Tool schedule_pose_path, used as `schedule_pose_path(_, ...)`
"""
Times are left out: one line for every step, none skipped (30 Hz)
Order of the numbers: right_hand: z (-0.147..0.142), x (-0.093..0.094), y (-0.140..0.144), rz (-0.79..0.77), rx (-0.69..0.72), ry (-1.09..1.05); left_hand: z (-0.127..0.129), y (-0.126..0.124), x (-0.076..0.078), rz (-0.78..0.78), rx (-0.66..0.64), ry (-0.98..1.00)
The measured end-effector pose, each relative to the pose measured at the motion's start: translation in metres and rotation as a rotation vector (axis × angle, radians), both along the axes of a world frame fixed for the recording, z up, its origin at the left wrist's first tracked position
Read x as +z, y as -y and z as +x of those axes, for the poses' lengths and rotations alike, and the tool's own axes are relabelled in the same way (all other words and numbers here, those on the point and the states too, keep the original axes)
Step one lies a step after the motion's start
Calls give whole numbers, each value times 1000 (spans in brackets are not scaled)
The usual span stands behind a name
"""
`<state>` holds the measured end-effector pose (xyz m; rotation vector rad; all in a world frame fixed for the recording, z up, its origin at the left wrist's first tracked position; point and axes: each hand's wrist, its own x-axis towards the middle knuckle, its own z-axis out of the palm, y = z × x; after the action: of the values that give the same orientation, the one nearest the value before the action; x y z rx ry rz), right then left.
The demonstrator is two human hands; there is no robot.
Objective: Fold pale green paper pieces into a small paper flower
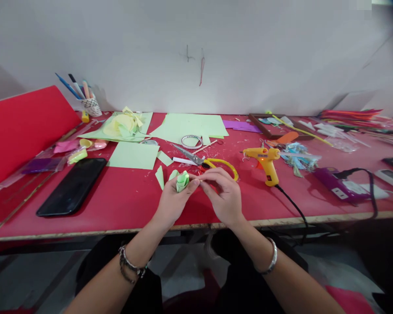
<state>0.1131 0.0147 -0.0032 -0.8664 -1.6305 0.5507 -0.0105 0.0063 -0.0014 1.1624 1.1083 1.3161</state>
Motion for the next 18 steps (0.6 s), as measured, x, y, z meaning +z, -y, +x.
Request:
schedule_pose_path(0, 0, 0, -30, 11, -32, 0, 0, 0, 8, 7, -5)
schedule_pose_path(0, 0, -1, -76, 20, -79, -1, 0, -1, 14, 19, -12)
schedule_pose_path(0, -1, -2, -137, 26, -141, -2, -1, -1, 18, 34, -22)
schedule_pose_path(0, -2, -4, -205, 28, -219, -3, -1, -2, 19, 52, -32)
schedule_pose_path(1, -3, -6, -273, 30, -306, -5, -2, -3, 18, 70, -40)
schedule_pose_path(2, -5, -8, -331, 35, -394, -6, -4, -4, 16, 86, -46)
schedule_pose_path(3, -6, -11, -375, 46, -472, -8, -5, -4, 11, 97, -50)
schedule_pose_path(5, -8, -13, -408, 61, -534, -9, -6, -5, 6, 105, -50)
schedule_pose_path(5, -9, -14, -436, 76, -574, -10, -6, -5, 2, 113, -51)
schedule_pose_path(6, -10, -16, -463, 91, -597, -10, -7, -5, -2, 119, -55)
schedule_pose_path(6, -10, -16, -489, 107, -605, -10, -7, -4, -5, 123, -63)
schedule_pose_path(6, -10, -16, -509, 121, -605, -10, -7, -3, -7, 125, -72)
schedule_pose_path(6, -10, -16, -524, 136, -602, -9, -6, -2, -9, 123, -82)
schedule_pose_path(5, -10, -16, -528, 152, -597, -8, -6, -1, -13, 117, -92)
schedule_pose_path(5, -10, -15, -524, 165, -590, -8, -6, 0, -16, 111, -101)
schedule_pose_path(5, -10, -15, -514, 168, -581, -7, -5, 1, -21, 106, -111)
schedule_pose_path(5, -10, -15, -501, 167, -569, -7, -5, 1, -25, 104, -121)
schedule_pose_path(5, -10, -14, -493, 162, -557, -7, -5, 2, -29, 102, -132)
